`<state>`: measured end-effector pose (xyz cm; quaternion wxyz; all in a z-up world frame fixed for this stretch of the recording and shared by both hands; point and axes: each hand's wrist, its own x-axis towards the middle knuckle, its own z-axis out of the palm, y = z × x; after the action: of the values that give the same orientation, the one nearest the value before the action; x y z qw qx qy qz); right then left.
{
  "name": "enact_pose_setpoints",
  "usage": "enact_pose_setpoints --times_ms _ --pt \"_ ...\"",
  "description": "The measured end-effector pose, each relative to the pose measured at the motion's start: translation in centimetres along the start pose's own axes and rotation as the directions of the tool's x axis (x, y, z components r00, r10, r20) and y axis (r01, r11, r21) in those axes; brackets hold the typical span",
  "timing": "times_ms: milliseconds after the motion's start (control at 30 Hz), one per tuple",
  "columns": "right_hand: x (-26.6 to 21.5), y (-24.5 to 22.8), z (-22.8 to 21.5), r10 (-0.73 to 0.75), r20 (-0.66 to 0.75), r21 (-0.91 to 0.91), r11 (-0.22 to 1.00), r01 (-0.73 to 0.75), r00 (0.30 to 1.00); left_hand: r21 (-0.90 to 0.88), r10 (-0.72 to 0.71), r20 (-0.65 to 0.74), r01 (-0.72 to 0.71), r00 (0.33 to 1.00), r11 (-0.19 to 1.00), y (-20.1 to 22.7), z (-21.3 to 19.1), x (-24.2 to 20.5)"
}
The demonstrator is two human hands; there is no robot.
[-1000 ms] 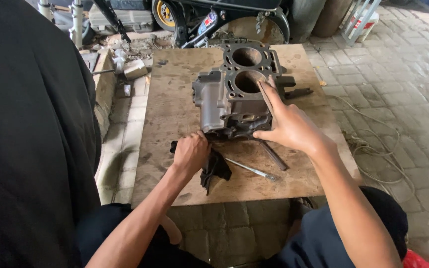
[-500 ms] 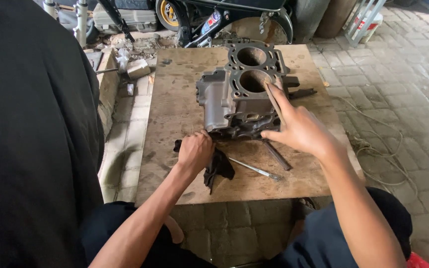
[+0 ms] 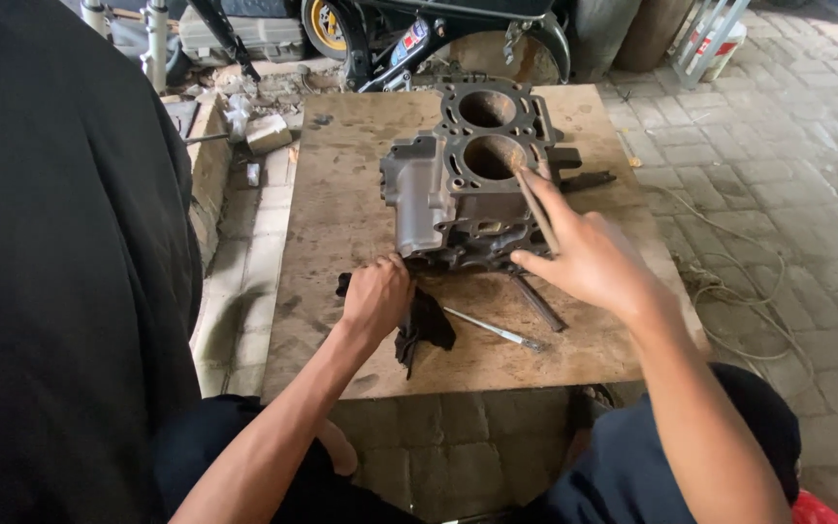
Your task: The person cleans the surface of a metal engine block using a black cloth and a metal file. They wipe the exterior and then use the file to scrape the inside of the cylinder bores.
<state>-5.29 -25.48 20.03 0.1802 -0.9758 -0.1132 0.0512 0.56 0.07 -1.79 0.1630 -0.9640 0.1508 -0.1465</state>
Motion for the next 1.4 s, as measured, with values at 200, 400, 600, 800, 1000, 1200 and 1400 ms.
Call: enact_pose_setpoints --times_ms 200,400,600,800,1000,1200,1400 --pt "2.7 0.1 0.8 -0.035 -0.066 -0.018 0.999 0.034 0.997 0.022 0.004 0.012 -0.004 1.000 1.000 0.0 -0.1 0.2" --pt "0.5 -0.7 0.0 -0.027 -0.028 -0.008 1.000 0.027 0.999 -0.047 -0.034 -0.016 0.034 0.999 0.998 0.0 -0.6 -0.3" --pt "-0.3 -1.1 0.2 -0.033 -0.013 -0.084 0.996 0.032 0.999 -0.045 -0.041 -0.073 0.037 0.996 0.998 0.4 2.9 0.2" --pt "3.4 -0.9 1.3 -0.081 -0.086 0.016 0.996 0.083 0.993 -0.019 -0.026 0.034 0.026 0.999 0.999 0.2 -0.6 0.1" --pt "2.2 -0.8 2.8 -0.073 -0.096 -0.129 0.990 0.061 0.993 -0.072 0.004 0.116 0.004 0.993 0.997 -0.4 -3.6 -0.7" --pt "0.7 -2.1 1.8 -0.030 -0.043 -0.124 0.992 0.025 0.999 -0.079 0.008 0.142 0.003 0.990 0.997 -0.5 -3.2 -1.0" --pt "4.0 -1.2 1.7 -0.063 -0.081 0.080 0.994 0.069 0.995 -0.101 0.007 0.123 0.005 0.992 0.995 -0.4 -4.6 -1.6"
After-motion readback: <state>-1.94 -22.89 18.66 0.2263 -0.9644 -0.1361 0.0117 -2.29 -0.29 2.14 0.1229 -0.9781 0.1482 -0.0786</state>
